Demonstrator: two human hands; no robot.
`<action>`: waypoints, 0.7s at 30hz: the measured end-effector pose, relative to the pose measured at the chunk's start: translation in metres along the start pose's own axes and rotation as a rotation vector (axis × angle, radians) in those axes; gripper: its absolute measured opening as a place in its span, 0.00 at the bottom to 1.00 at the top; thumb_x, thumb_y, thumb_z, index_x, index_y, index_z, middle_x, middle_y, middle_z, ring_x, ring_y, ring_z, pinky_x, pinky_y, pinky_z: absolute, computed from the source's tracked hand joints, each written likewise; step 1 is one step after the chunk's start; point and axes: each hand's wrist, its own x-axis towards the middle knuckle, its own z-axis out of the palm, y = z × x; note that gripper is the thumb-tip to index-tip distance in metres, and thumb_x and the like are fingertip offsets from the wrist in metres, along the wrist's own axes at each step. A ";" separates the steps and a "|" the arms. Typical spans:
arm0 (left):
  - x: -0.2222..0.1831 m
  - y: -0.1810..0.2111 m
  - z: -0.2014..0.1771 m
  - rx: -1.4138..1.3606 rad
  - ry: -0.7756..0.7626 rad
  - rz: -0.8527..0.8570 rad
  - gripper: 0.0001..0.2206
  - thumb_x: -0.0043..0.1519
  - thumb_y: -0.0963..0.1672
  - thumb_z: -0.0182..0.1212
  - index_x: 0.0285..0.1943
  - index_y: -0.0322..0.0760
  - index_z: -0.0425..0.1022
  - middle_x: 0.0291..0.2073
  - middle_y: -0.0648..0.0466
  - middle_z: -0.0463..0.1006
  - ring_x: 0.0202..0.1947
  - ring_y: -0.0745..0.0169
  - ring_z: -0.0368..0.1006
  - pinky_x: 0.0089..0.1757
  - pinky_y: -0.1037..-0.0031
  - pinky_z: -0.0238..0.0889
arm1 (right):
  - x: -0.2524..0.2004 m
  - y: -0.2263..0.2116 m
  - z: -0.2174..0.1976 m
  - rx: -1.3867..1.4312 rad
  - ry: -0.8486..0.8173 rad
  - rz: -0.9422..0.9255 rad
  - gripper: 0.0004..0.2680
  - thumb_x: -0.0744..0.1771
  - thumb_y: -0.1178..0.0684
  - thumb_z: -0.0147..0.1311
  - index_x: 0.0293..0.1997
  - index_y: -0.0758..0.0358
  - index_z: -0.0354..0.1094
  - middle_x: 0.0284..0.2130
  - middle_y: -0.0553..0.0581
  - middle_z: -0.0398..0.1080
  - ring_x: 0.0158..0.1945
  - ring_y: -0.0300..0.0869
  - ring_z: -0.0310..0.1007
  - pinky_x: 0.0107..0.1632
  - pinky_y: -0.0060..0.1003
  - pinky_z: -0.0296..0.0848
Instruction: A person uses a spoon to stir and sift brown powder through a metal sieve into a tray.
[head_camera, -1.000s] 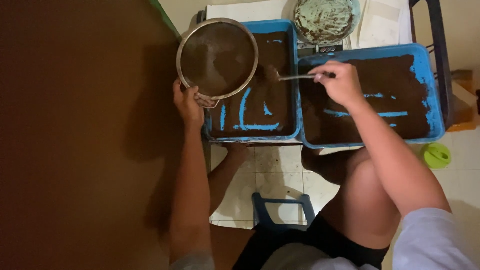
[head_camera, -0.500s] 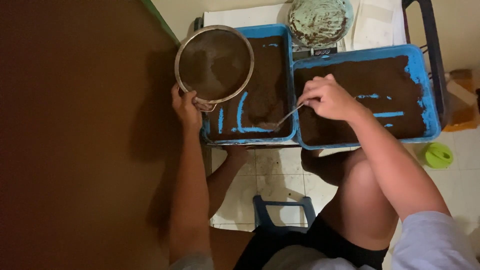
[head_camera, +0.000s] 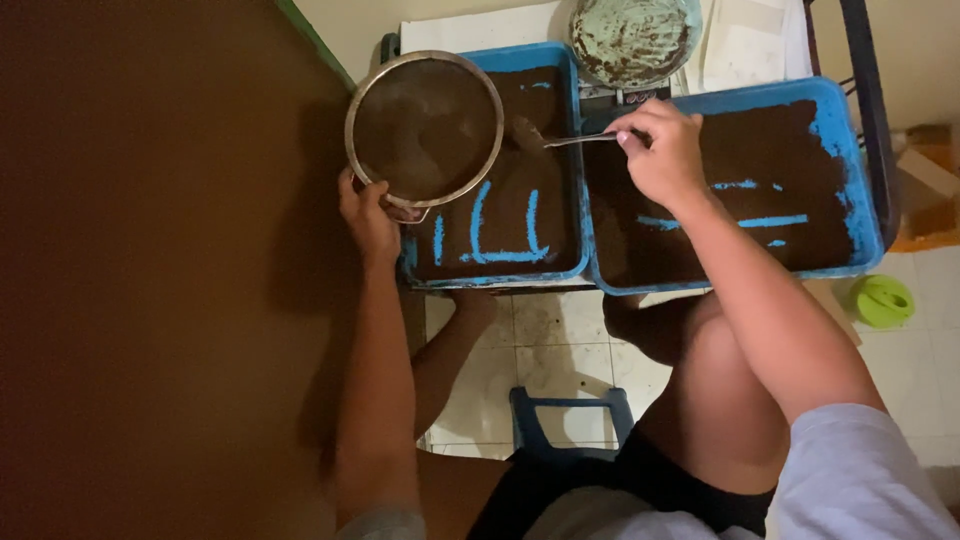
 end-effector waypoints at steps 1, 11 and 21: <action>0.014 -0.014 -0.011 0.000 0.000 -0.002 0.23 0.55 0.42 0.61 0.61 0.43 0.66 0.34 0.41 0.76 0.15 0.45 0.76 0.15 0.63 0.76 | -0.002 -0.004 -0.001 0.000 -0.001 0.002 0.05 0.67 0.57 0.64 0.40 0.45 0.78 0.35 0.44 0.73 0.43 0.44 0.73 0.49 0.40 0.57; 0.016 -0.020 -0.009 0.016 0.005 0.097 0.22 0.52 0.39 0.61 0.58 0.40 0.69 0.38 0.46 0.75 0.30 0.55 0.77 0.29 0.66 0.80 | -0.007 -0.018 0.000 0.283 -0.068 0.489 0.05 0.65 0.57 0.61 0.41 0.50 0.80 0.31 0.50 0.76 0.42 0.44 0.77 0.48 0.36 0.69; 0.010 0.015 0.001 0.123 -0.071 0.145 0.15 0.54 0.39 0.58 0.51 0.35 0.73 0.33 0.53 0.72 0.31 0.58 0.69 0.27 0.66 0.66 | -0.011 -0.062 -0.038 0.796 0.102 0.700 0.08 0.62 0.55 0.69 0.43 0.60 0.82 0.27 0.40 0.73 0.29 0.27 0.61 0.34 0.23 0.57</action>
